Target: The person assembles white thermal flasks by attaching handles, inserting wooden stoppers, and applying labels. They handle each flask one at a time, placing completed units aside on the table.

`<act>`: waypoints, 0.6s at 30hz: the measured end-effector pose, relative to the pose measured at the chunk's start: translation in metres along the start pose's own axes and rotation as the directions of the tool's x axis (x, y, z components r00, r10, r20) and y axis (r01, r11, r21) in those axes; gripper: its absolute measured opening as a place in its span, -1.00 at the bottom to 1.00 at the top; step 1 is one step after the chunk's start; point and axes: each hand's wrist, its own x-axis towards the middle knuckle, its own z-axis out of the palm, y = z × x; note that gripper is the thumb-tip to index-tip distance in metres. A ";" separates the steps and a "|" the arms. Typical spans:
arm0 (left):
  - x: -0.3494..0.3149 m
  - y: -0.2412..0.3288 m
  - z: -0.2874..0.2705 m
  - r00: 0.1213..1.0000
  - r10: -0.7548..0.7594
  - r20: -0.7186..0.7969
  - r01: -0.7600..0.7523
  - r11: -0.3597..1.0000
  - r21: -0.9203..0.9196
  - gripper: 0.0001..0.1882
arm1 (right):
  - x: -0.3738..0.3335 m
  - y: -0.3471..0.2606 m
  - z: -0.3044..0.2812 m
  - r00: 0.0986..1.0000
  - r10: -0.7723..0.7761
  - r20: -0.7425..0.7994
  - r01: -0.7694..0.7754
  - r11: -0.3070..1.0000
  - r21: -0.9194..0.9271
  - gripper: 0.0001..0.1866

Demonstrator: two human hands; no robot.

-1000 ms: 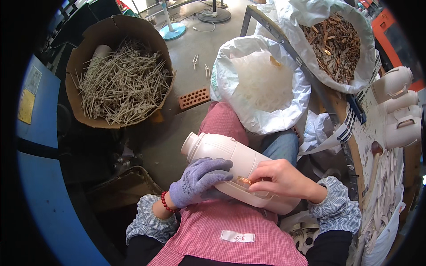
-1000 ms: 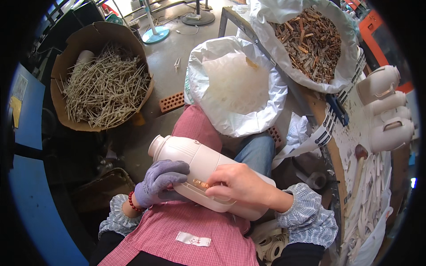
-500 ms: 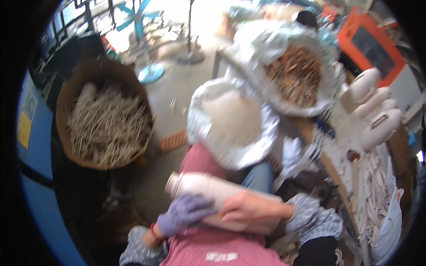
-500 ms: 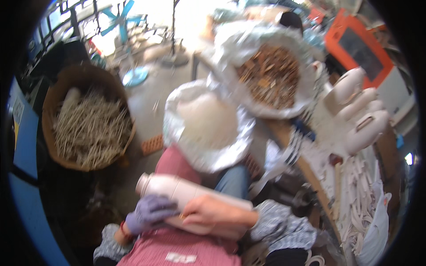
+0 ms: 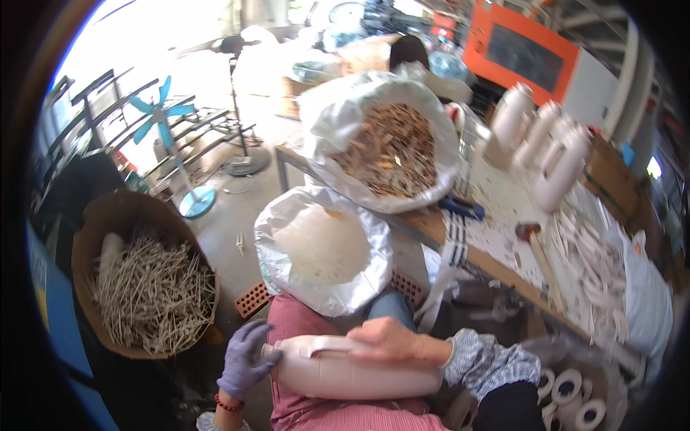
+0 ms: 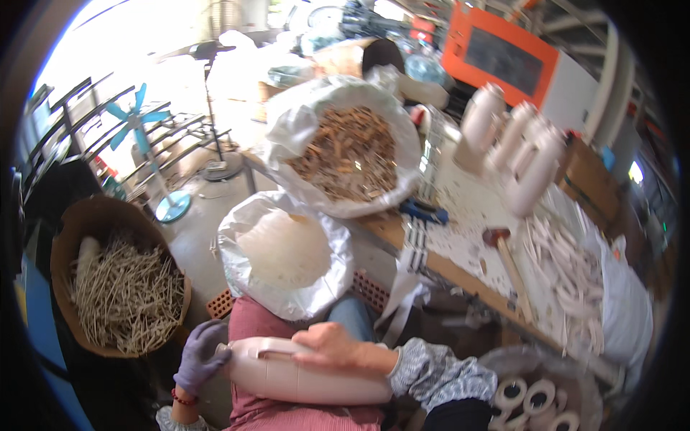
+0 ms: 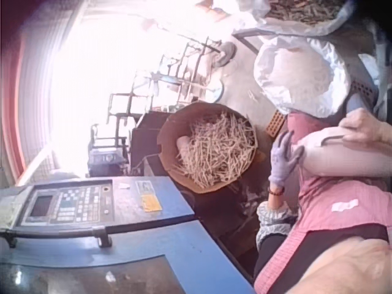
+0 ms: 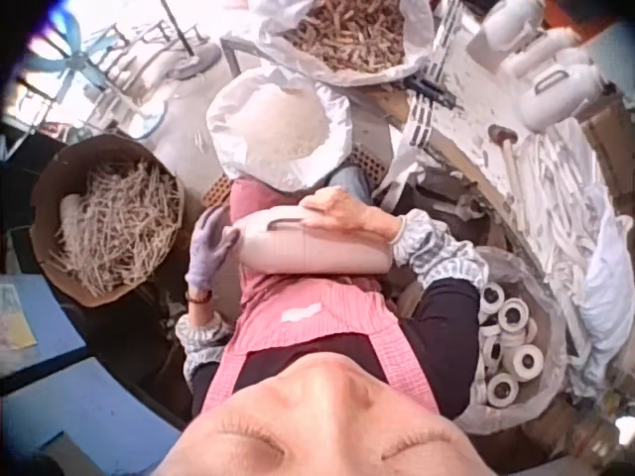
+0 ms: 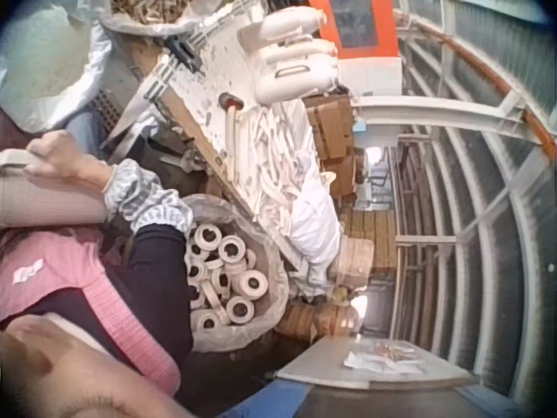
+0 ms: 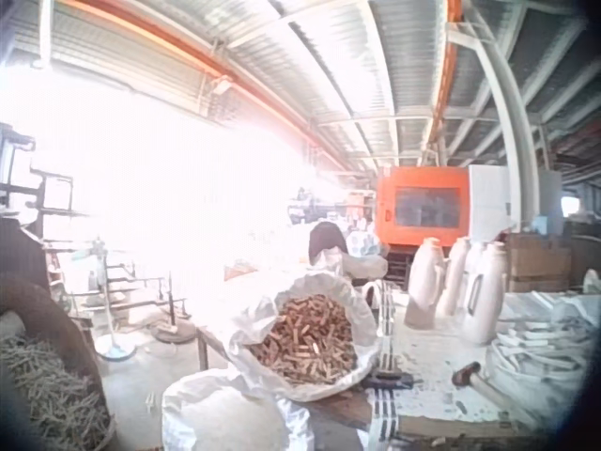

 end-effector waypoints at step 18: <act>0.059 -0.044 0.117 0.945 -0.066 0.321 0.167 0.939 -0.299 -0.49 | -0.206 0.051 -0.011 0.499 0.564 -0.658 -0.514 0.804 0.300 -0.77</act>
